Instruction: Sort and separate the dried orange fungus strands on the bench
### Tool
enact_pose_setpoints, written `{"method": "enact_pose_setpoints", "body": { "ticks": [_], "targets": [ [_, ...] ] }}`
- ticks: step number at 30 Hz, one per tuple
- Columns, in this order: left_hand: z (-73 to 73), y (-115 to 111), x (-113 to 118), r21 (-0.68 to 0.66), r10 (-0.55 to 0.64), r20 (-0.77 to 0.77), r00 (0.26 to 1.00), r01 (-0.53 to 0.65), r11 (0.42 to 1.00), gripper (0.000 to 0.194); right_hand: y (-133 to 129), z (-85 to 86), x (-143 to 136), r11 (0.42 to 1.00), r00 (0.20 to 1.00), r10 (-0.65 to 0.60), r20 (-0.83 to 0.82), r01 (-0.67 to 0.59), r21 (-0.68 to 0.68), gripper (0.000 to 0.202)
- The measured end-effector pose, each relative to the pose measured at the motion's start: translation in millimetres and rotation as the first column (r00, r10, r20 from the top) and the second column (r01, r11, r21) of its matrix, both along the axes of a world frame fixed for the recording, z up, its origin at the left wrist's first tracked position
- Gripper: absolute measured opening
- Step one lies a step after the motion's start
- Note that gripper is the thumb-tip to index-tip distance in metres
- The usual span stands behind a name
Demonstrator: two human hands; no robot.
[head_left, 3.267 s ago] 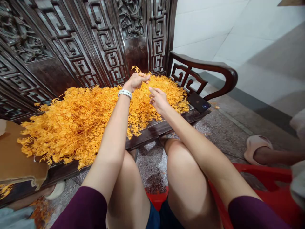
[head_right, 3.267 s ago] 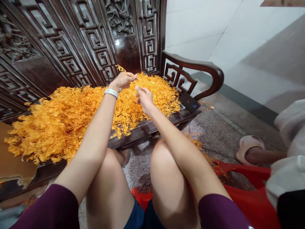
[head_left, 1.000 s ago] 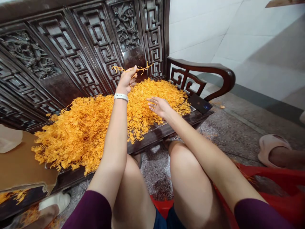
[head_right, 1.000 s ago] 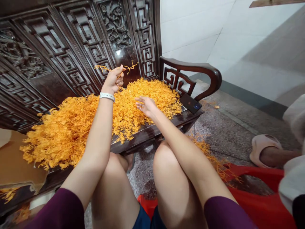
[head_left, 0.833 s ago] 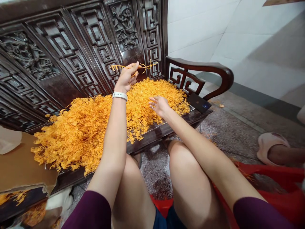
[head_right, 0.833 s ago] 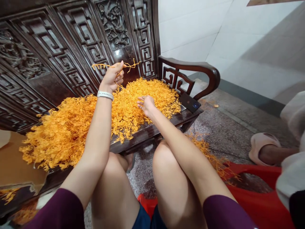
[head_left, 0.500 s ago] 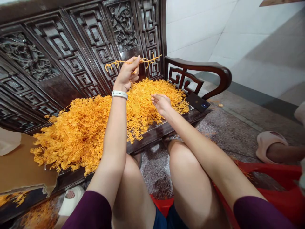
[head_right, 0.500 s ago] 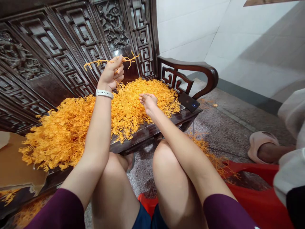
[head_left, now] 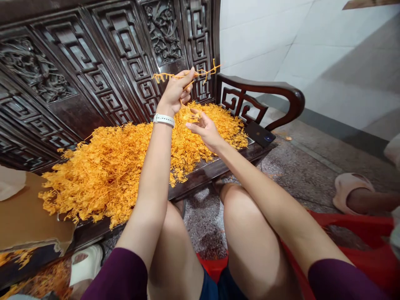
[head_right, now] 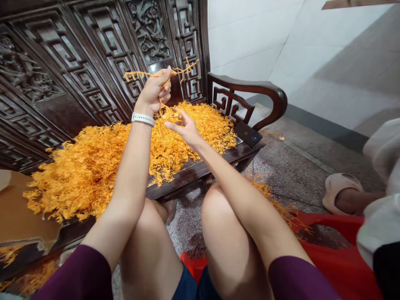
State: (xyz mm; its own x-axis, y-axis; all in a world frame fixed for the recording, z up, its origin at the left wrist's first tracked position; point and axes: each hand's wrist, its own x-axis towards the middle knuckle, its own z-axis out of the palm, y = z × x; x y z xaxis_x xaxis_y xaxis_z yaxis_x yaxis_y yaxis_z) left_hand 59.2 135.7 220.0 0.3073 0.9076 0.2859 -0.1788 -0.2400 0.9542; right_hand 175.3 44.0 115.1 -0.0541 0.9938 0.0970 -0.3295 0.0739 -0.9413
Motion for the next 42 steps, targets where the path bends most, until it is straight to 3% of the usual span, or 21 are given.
{"method": "enact_pose_setpoints", "body": {
  "ticks": [3, 5, 9, 13, 16, 21, 25, 29, 35, 42],
  "targets": [
    [-4.3, 3.7, 7.0, -0.043, 0.017, -0.027, 1.0, -0.018, 0.999, 0.033, -0.7, 0.7, -5.0, 0.982, 0.998, -0.063, -0.007, 0.063, 0.177, 0.021],
    [-7.3, 3.6, 7.4, -0.065, 0.026, -0.058, 0.998, -0.03, 0.997, 0.033, 0.9, -0.6, -4.4, 0.982, 0.994, -0.095, -0.047, 0.101, 0.158, 0.013],
    [-10.4, -2.6, -5.2, -0.079, -0.009, -0.149, 0.989, -0.003, 0.997, 0.033, 3.8, 3.2, 5.3, 0.982, 0.965, -0.167, -0.203, 0.182, 0.055, 0.015],
    [-8.1, -10.4, -21.5, -0.094, -0.147, -0.286, 0.947, 0.125, 0.988, 0.03, 5.2, 7.9, 16.0, 0.969, 0.929, -0.237, -0.284, 0.248, 0.004, 0.016],
    [-6.2, -12.0, -23.6, -0.083, -0.207, -0.341, 0.917, 0.19, 0.978, 0.025, 6.5, 6.6, 19.7, 0.96, 0.932, -0.268, -0.243, 0.28, 0.016, 0.018],
    [-9.4, -7.0, -12.6, -0.058, -0.157, -0.409, 0.899, 0.146, 0.988, 0.021, 8.2, 2.3, 19.8, 0.951, 0.949, -0.287, -0.129, 0.298, 0.08, 0.02],
    [-16.5, -0.4, -8.3, 0.011, -0.237, -0.438, 0.867, 0.269, 0.963, 0.016, 10.8, 2.6, 20.0, 0.96, 0.949, -0.262, -0.173, 0.275, 0.058, 0.017],
    [-23.2, 4.6, -8.6, -0.025, -0.326, -0.467, 0.822, 0.357, 0.934, 0.012, 12.9, 1.8, 22.1, 0.958, 0.958, -0.263, -0.112, 0.273, 0.09, 0.026],
    [-30.7, 11.5, -1.2, 0.001, -0.259, -0.455, 0.852, 0.291, 0.957, 0.01, 12.0, -2.3, 24.5, 0.973, 0.978, -0.199, -0.068, 0.205, 0.109, 0.047],
    [-30.8, 11.2, 5.1, 0.016, -0.105, -0.375, 0.921, 0.12, 0.993, 0.022, 9.7, 1.6, 28.4, 0.982, 0.983, -0.181, 0.007, 0.181, 0.055, 0.035]
  ]
}}
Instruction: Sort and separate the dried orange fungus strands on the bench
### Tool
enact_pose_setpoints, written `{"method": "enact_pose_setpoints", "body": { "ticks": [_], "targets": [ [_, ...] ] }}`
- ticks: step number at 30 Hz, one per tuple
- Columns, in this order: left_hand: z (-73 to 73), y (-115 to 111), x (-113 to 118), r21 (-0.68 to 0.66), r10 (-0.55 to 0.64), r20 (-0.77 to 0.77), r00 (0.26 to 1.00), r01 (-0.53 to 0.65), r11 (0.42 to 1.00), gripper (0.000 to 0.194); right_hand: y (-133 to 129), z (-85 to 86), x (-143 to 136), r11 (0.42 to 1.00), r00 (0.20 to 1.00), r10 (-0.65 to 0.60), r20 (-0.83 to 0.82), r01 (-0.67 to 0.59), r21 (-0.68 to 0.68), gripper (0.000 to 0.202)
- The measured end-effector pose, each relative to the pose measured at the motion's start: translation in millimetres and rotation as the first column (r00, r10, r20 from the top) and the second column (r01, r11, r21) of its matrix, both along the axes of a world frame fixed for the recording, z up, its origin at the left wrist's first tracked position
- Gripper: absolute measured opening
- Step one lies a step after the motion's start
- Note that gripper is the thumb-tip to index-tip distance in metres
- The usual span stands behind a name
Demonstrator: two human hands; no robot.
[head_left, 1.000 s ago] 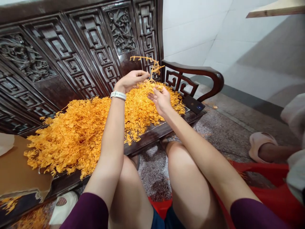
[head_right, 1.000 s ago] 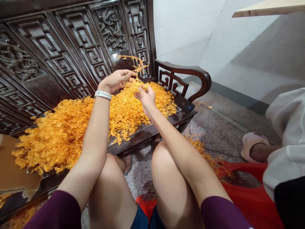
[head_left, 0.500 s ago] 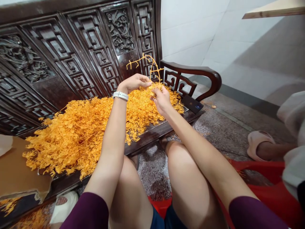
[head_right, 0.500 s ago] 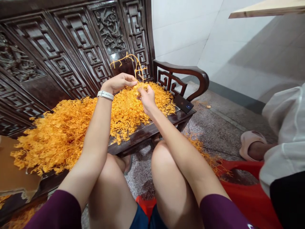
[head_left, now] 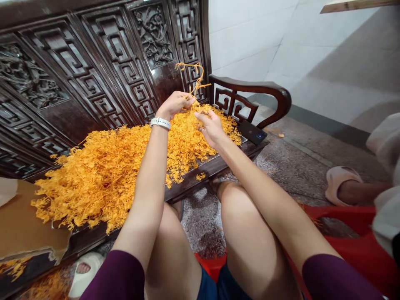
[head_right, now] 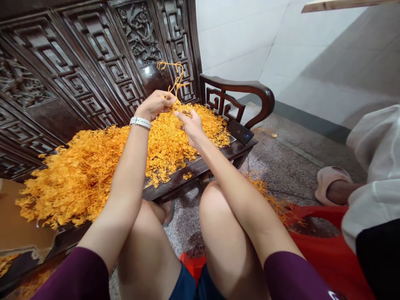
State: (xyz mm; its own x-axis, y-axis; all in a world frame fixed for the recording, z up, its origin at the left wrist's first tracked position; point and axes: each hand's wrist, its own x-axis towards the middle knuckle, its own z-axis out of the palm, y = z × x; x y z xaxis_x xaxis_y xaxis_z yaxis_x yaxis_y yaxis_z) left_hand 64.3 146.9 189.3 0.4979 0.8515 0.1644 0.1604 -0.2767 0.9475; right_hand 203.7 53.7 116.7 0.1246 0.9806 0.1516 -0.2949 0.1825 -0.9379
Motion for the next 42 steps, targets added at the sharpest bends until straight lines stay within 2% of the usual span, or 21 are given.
{"method": "enact_pose_setpoints", "body": {
  "ticks": [5, 8, 13, 23, 28, 32, 35, 39, 42],
  "targets": [
    [-1.6, 0.5, -2.3, -0.058, -0.014, -0.012, 1.0, 0.014, 0.998, 0.023, 0.9, 0.2, 5.5, 0.998, 0.999, 0.0, -0.038, -0.003, -0.062, 0.033],
    [-3.4, -0.2, 1.8, -0.027, -0.07, -0.02, 0.997, 0.069, 0.997, 0.025, 1.2, -0.5, 4.6, 0.998, 0.999, 0.01, 0.037, -0.008, -0.054, 0.035],
    [-5.4, -3.3, 5.5, 0.0, 0.002, -0.091, 0.996, -0.002, 1.0, 0.025, 0.9, -3.9, 0.4, 0.998, 0.995, 0.038, 0.09, -0.033, -0.056, 0.027],
    [-17.1, 13.0, -18.0, 0.111, 0.047, -0.279, 0.959, -0.017, 0.994, 0.019, 2.5, -9.1, -1.1, 1.0, 0.982, -0.002, 0.189, 0.008, -0.028, 0.032],
    [-13.2, 10.5, -21.9, 0.044, 0.031, -0.386, 0.922, -0.015, 0.999, 0.016, 6.8, -14.8, -4.0, 0.998, 0.949, -0.052, 0.31, 0.038, 0.052, 0.03],
    [-8.1, 6.9, -26.9, -0.006, -0.023, -0.4, 0.916, 0.022, 1.0, 0.011, 11.1, -23.3, 0.3, 0.99, 0.88, -0.106, 0.463, 0.051, 0.13, 0.022],
    [-7.8, 6.0, -30.8, -0.027, -0.053, -0.343, 0.938, 0.047, 0.999, 0.009, 13.4, -28.9, 6.6, 0.982, 0.798, -0.16, 0.581, 0.071, 0.173, 0.022],
    [-12.9, 10.7, -35.4, -0.004, -0.019, -0.262, 0.965, 0.018, 1.0, 0.014, 13.7, -32.3, 13.0, 0.977, 0.692, -0.199, 0.694, 0.081, 0.199, 0.036],
    [-17.1, 17.8, -37.7, 0.027, 0.024, -0.225, 0.974, -0.018, 0.999, 0.016, 10.7, -31.7, 14.0, 0.966, 0.546, -0.258, 0.797, 0.115, 0.233, 0.056]
  ]
}}
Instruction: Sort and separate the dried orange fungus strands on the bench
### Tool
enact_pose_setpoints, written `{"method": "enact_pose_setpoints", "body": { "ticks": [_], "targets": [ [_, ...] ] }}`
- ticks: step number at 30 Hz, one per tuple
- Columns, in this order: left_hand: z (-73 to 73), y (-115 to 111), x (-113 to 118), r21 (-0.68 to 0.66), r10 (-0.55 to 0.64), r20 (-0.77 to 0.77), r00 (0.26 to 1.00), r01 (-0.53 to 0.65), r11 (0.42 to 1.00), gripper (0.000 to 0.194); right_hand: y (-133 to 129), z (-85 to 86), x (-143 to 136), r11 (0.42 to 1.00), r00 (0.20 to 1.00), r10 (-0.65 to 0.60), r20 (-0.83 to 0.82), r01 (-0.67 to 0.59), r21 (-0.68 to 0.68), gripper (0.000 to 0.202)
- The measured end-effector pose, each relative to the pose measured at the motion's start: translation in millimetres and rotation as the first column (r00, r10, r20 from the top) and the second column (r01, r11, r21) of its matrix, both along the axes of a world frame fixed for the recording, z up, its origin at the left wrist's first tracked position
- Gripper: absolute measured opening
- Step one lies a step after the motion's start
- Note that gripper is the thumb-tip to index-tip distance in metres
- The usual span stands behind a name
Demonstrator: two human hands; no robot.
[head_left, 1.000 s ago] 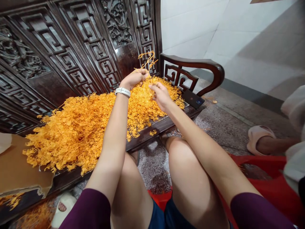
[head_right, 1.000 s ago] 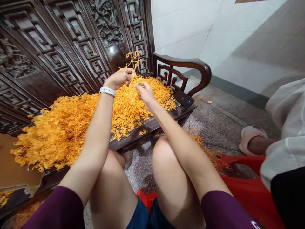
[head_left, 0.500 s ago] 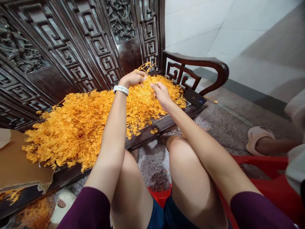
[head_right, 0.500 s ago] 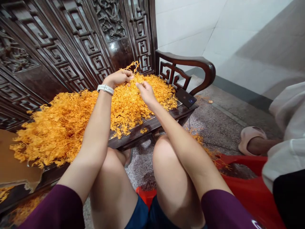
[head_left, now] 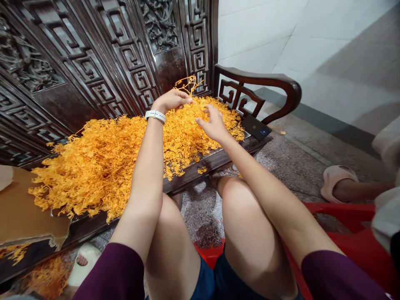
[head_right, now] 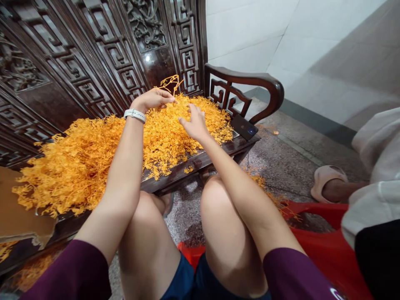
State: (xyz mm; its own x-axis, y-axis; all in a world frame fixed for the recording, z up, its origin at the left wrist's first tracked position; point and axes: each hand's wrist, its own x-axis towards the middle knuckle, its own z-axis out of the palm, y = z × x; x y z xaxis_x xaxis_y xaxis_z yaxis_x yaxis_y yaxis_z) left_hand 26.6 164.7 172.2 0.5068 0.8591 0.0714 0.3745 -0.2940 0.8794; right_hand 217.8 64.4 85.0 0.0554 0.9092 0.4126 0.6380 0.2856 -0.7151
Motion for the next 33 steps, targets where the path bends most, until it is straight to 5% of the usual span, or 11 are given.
{"method": "enact_pose_setpoints", "body": {
  "ticks": [5, 9, 11, 15, 17, 19, 22, 27, 33],
  "targets": [
    [-0.4, 7.3, -0.2, 0.066, 0.119, 0.03, 0.992, -0.12, 0.991, 0.016, -5.7, 6.0, 2.8, 0.999, 0.981, -0.011, 0.192, 0.003, 0.042, 0.073],
    [0.9, 5.1, -0.4, 0.051, 0.197, 0.093, 0.976, -0.202, 0.978, 0.013, -7.0, 6.7, 7.4, 0.952, 0.911, 0.28, 0.302, -0.225, -0.205, 0.042],
    [0.3, 4.0, -1.2, 0.037, 0.217, 0.104, 0.971, -0.222, 0.974, 0.013, -8.0, 2.1, 6.2, 0.814, 0.808, 0.5, 0.311, -0.317, -0.487, 0.026],
    [-2.9, 4.6, -4.0, 0.052, 0.244, 0.137, 0.96, -0.253, 0.966, 0.019, -9.1, -16.2, -5.6, 0.391, 0.697, 0.711, 0.092, -0.283, -0.876, 0.047],
    [-4.2, 5.2, -5.2, 0.049, 0.234, 0.168, 0.958, -0.245, 0.968, 0.021, -7.8, -27.9, -12.2, 0.275, 0.666, 0.742, 0.075, -0.201, -0.94, 0.054],
    [-4.8, 5.3, -5.7, 0.028, 0.226, 0.195, 0.954, -0.236, 0.971, 0.022, -5.9, -40.1, -16.8, 0.221, 0.609, 0.786, 0.107, -0.116, -0.968, 0.056],
    [-5.3, 5.7, -5.0, -0.025, 0.245, 0.248, 0.937, -0.246, 0.969, 0.021, -4.4, -57.4, -20.4, 0.188, 0.565, 0.816, 0.123, -0.058, -0.98, 0.057],
    [-6.4, 8.9, -3.0, -0.071, 0.27, 0.307, 0.913, -0.261, 0.963, 0.015, -6.2, -76.1, -28.1, 0.242, 0.549, 0.818, 0.17, -0.06, -0.968, 0.053],
    [-8.4, 13.0, -2.7, -0.09, 0.244, 0.386, 0.89, -0.227, 0.97, 0.015, -7.9, -71.7, -31.9, 0.286, 0.626, 0.771, 0.118, -0.175, -0.942, 0.025]
  ]
}}
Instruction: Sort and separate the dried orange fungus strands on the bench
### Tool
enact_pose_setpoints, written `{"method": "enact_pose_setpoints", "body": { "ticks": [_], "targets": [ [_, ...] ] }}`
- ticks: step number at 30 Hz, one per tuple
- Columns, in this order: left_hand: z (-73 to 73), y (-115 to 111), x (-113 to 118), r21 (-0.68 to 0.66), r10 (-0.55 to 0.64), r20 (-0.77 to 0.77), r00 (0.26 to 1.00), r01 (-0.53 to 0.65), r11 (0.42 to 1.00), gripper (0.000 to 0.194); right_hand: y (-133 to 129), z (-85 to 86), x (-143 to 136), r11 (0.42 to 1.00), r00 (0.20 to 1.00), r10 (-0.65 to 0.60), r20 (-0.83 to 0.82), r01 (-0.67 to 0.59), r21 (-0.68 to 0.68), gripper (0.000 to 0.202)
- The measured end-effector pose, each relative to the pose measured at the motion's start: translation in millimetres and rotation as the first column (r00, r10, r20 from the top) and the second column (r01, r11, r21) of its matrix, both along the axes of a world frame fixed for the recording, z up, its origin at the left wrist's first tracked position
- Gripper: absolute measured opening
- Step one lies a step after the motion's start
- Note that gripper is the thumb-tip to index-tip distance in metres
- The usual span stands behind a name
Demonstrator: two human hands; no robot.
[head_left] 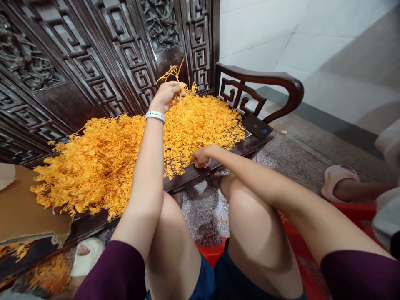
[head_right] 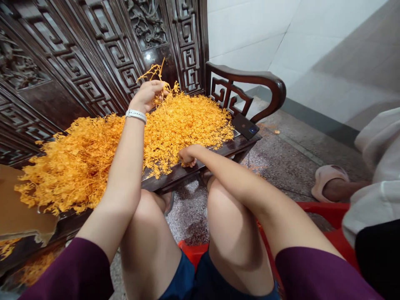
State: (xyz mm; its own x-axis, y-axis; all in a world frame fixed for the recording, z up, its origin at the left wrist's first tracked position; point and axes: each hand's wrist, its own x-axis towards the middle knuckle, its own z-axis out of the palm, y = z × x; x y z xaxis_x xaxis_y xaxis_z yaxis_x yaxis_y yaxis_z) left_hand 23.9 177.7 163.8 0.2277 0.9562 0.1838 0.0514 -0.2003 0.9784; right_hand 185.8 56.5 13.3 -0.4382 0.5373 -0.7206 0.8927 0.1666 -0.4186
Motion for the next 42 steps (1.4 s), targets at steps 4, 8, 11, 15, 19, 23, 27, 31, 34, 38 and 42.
{"method": "enact_pose_setpoints", "body": {
  "ticks": [4, 8, 11, 15, 19, 23, 27, 31, 34, 38, 42],
  "targets": [
    [-2.7, 1.5, -1.3, 0.031, 0.007, -0.015, 1.0, -0.007, 0.999, 0.014, 4.5, 13.9, 5.9, 0.983, 0.956, -0.131, -0.261, 0.158, 0.088, 0.009],
    [-3.0, 0.2, -1.7, 0.043, 0.062, -0.041, 0.997, -0.06, 0.997, 0.009, 13.4, 22.5, 7.2, 0.721, 0.541, -0.491, -0.683, 0.693, 0.031, 0.026],
    [-1.9, -2.6, -2.3, 0.041, 0.08, -0.053, 0.995, -0.078, 0.996, 0.008, 21.7, 26.0, 7.6, 0.447, 0.188, -0.585, -0.789, 0.886, -0.121, 0.032],
    [-0.4, -8.1, -3.8, 0.002, 0.023, -0.084, 0.996, -0.023, 1.0, 0.013, 27.6, 34.7, 10.8, 0.333, 0.11, -0.53, -0.841, 0.939, -0.087, 0.027],
    [-1.3, -13.0, -0.8, -0.034, -0.089, -0.126, 0.988, 0.085, 0.996, 0.018, 23.3, 52.0, 10.5, 0.376, 0.067, -0.351, -0.934, 0.923, -0.075, 0.025],
    [-4.0, -16.7, 11.8, -0.067, -0.254, -0.223, 0.941, 0.245, 0.967, 0.02, 15.3, 68.6, 7.1, 0.408, 0.107, -0.25, -0.962, 0.913, -0.004, 0.031],
    [-4.8, -20.0, 29.9, -0.076, -0.352, -0.232, 0.907, 0.344, 0.936, 0.01, 10.5, 72.0, 7.2, 0.396, 0.1, -0.233, -0.967, 0.918, -0.001, 0.025],
    [-4.9, -20.1, 41.1, -0.003, -0.256, -0.175, 0.951, 0.26, 0.966, 0.008, 7.8, 71.3, 7.8, 0.45, 0.063, -0.2, -0.978, 0.892, -0.034, 0.026],
    [-8.2, -17.4, 43.2, 0.034, -0.171, -0.1, 0.98, 0.175, 0.984, 0.008, 6.1, 76.6, 8.4, 0.534, 0.048, -0.179, -0.983, 0.843, -0.056, 0.028],
    [-12.7, -13.7, 48.3, 0.014, -0.145, -0.036, 0.989, 0.146, 0.989, 0.005, 4.4, 87.3, 16.0, 0.658, -0.089, -0.304, -0.948, 0.701, -0.277, 0.03],
    [-8.5, -13.1, 62.4, 0.02, -0.164, 0.018, 0.986, 0.164, 0.986, 0.005, 3.6, 90.0, 29.2, 0.775, -0.157, -0.474, -0.866, 0.393, -0.495, 0.043]
  ]
}}
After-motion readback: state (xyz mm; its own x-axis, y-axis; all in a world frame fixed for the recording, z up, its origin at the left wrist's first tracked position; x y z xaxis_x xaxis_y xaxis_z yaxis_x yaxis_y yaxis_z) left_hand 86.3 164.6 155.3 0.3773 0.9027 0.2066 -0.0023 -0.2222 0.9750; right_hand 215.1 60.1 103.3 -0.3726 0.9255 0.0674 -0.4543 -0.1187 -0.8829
